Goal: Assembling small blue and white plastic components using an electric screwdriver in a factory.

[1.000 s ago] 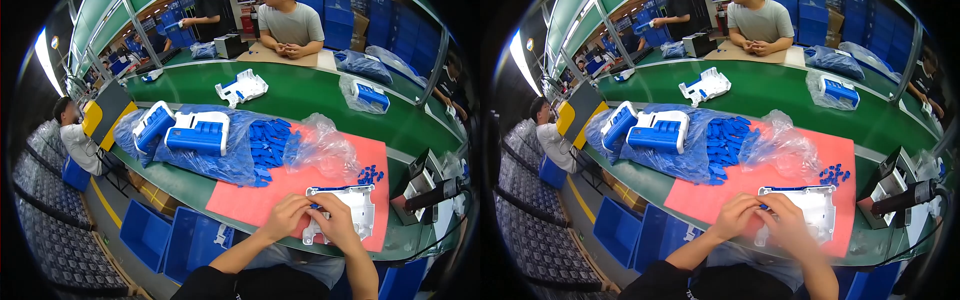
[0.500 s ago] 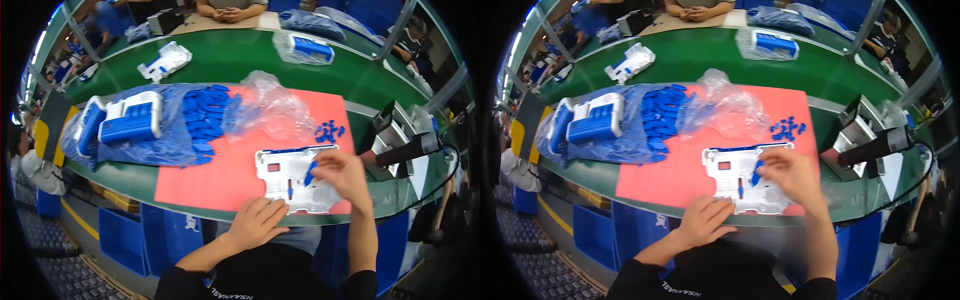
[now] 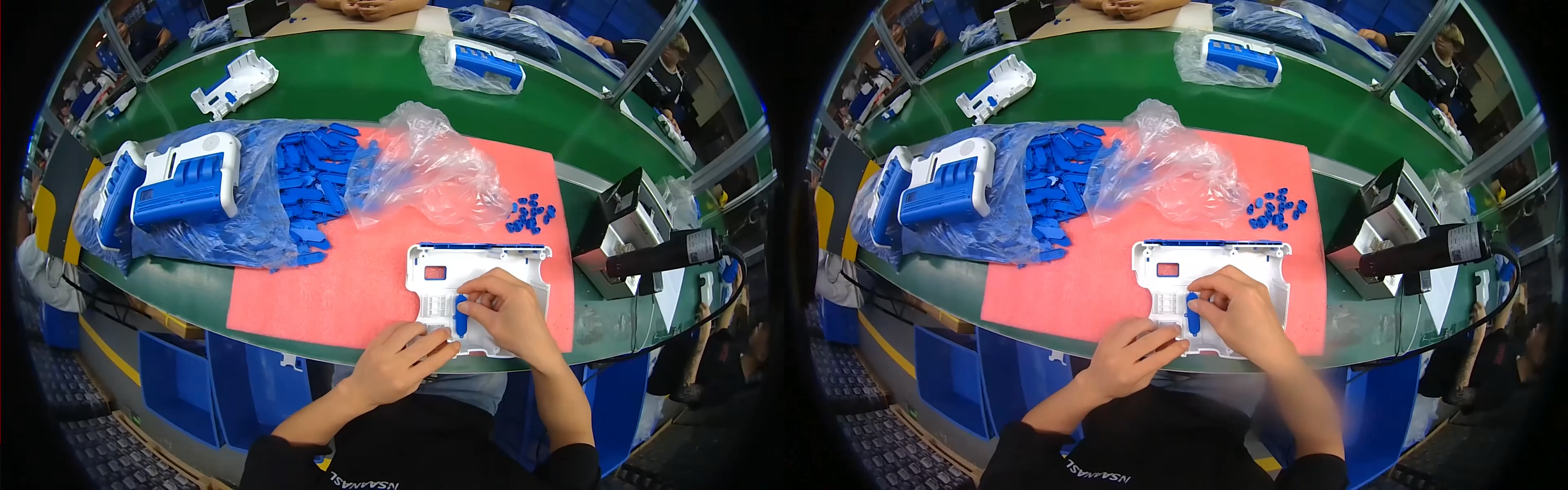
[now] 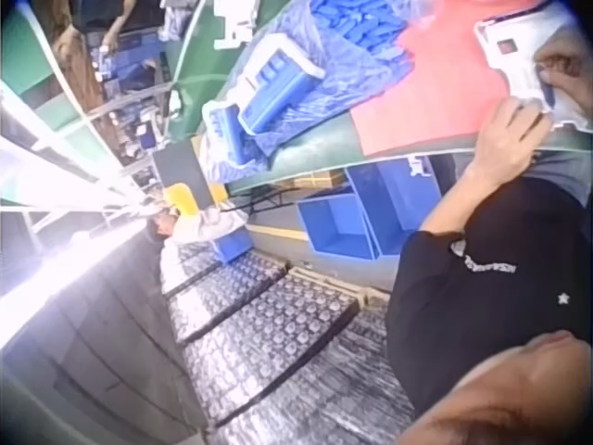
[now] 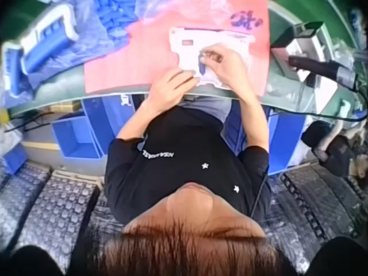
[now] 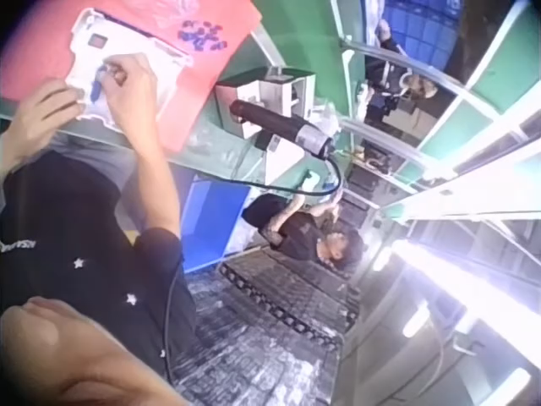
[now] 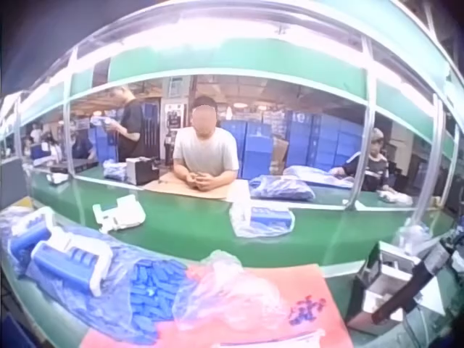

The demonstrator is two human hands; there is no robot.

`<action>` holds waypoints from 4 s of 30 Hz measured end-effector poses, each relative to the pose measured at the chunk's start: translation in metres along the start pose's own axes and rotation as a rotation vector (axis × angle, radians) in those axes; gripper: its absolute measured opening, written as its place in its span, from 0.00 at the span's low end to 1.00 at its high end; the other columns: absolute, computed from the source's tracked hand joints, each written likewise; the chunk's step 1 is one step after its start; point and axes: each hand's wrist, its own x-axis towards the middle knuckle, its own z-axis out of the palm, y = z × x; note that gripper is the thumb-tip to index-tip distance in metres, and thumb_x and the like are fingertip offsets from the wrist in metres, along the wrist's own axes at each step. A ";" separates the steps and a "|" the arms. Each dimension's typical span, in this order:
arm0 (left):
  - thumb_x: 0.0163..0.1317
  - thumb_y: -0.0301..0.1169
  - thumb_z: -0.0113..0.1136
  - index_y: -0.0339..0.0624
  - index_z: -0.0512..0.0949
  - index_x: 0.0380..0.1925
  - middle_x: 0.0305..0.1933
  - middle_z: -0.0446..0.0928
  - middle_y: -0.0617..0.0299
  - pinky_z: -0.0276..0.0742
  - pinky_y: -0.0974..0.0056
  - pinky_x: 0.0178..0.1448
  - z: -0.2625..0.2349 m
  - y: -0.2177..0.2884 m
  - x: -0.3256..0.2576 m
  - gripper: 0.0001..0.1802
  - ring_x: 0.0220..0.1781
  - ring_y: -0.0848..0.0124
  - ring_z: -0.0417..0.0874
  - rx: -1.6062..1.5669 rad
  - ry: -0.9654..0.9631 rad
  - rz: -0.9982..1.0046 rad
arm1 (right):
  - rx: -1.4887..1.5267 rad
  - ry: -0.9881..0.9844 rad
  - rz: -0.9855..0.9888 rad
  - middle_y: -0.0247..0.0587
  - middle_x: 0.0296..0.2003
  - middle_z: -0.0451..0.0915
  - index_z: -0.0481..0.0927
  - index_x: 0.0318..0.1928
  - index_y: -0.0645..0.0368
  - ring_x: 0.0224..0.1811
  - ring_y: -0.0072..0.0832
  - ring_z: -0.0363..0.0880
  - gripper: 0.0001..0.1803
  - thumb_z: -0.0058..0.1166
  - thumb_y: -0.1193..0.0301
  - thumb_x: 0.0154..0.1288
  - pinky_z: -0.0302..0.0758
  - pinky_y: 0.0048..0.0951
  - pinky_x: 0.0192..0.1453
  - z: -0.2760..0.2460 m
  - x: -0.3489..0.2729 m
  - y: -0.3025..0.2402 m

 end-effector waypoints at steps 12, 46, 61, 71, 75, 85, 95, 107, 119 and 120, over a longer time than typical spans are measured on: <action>0.52 0.32 0.57 0.37 0.76 0.45 0.49 0.74 0.57 0.69 0.57 0.56 -0.005 0.008 0.022 0.19 0.49 0.62 0.72 0.143 -0.066 -0.053 | -0.058 0.115 -0.053 0.37 0.29 0.76 0.77 0.41 0.63 0.24 0.21 0.70 0.16 0.61 0.81 0.49 0.69 0.23 0.29 0.008 -0.002 0.007; 0.49 0.35 0.61 0.38 0.80 0.38 0.43 0.77 0.51 0.73 0.57 0.51 0.023 0.006 0.029 0.17 0.39 0.61 0.75 0.273 -0.118 0.240 | 0.198 1.324 -0.306 0.37 0.22 0.74 0.68 0.43 0.68 0.17 0.21 0.72 0.15 0.57 0.79 0.57 0.67 0.22 0.23 -0.172 -0.001 0.045; 0.50 0.31 0.55 0.35 0.78 0.35 0.42 0.76 0.51 0.74 0.61 0.50 0.025 -0.003 0.028 0.14 0.38 0.63 0.74 0.204 -0.038 0.226 | 0.588 0.814 -0.480 0.37 0.21 0.70 0.56 0.56 0.57 0.19 0.29 0.72 0.29 0.57 0.73 0.58 0.75 0.35 0.31 -0.033 -0.027 -0.060; 0.46 0.35 0.62 0.38 0.79 0.34 0.42 0.78 0.55 0.75 0.61 0.48 0.026 -0.005 0.021 0.16 0.35 0.66 0.74 0.222 -0.026 0.181 | 0.562 0.697 -0.430 0.38 0.25 0.72 0.56 0.55 0.61 0.23 0.26 0.74 0.27 0.54 0.76 0.59 0.74 0.28 0.30 -0.002 0.003 -0.060; 0.46 0.34 0.61 0.38 0.79 0.33 0.42 0.78 0.55 0.75 0.62 0.47 0.026 -0.005 0.024 0.15 0.34 0.67 0.73 0.242 -0.003 0.195 | 0.482 0.825 -0.414 0.38 0.18 0.67 0.58 0.54 0.69 0.14 0.22 0.65 0.24 0.47 0.76 0.58 0.71 0.27 0.22 0.005 0.012 -0.067; 0.46 0.34 0.61 0.37 0.79 0.33 0.41 0.78 0.55 0.75 0.62 0.47 0.026 -0.005 0.024 0.14 0.34 0.67 0.74 0.208 -0.011 0.181 | 0.411 0.784 -0.489 0.38 0.19 0.68 0.59 0.52 0.68 0.14 0.22 0.67 0.23 0.48 0.77 0.58 0.71 0.26 0.22 0.006 0.013 -0.060; 0.46 0.34 0.60 0.37 0.79 0.32 0.41 0.78 0.53 0.75 0.62 0.47 0.026 -0.005 0.025 0.14 0.34 0.66 0.74 0.208 0.003 0.186 | 0.497 0.806 -0.457 0.38 0.19 0.68 0.58 0.54 0.68 0.14 0.23 0.67 0.24 0.47 0.76 0.58 0.71 0.27 0.23 0.004 0.015 -0.059; 0.51 0.32 0.52 0.33 0.77 0.34 0.42 0.76 0.50 0.73 0.61 0.49 0.026 -0.005 0.028 0.14 0.37 0.64 0.74 0.185 -0.060 0.208 | 0.593 0.654 -0.488 0.38 0.19 0.71 0.60 0.43 0.61 0.15 0.20 0.68 0.18 0.47 0.87 0.53 0.71 0.23 0.23 0.010 0.018 -0.046; 0.48 0.34 0.61 0.35 0.78 0.37 0.43 0.76 0.51 0.72 0.60 0.48 0.028 0.011 0.040 0.17 0.35 0.64 0.73 0.243 -0.118 0.232 | 0.282 1.354 -0.337 0.35 0.19 0.71 0.66 0.50 0.68 0.17 0.21 0.69 0.19 0.54 0.78 0.60 0.69 0.23 0.25 -0.155 -0.017 -0.006; 0.48 0.34 0.62 0.35 0.78 0.37 0.43 0.76 0.52 0.72 0.60 0.48 0.032 0.011 0.039 0.17 0.35 0.64 0.73 0.244 -0.110 0.220 | 0.235 1.416 -0.345 0.36 0.20 0.72 0.67 0.49 0.68 0.18 0.21 0.70 0.19 0.56 0.78 0.59 0.69 0.23 0.25 -0.175 -0.015 0.008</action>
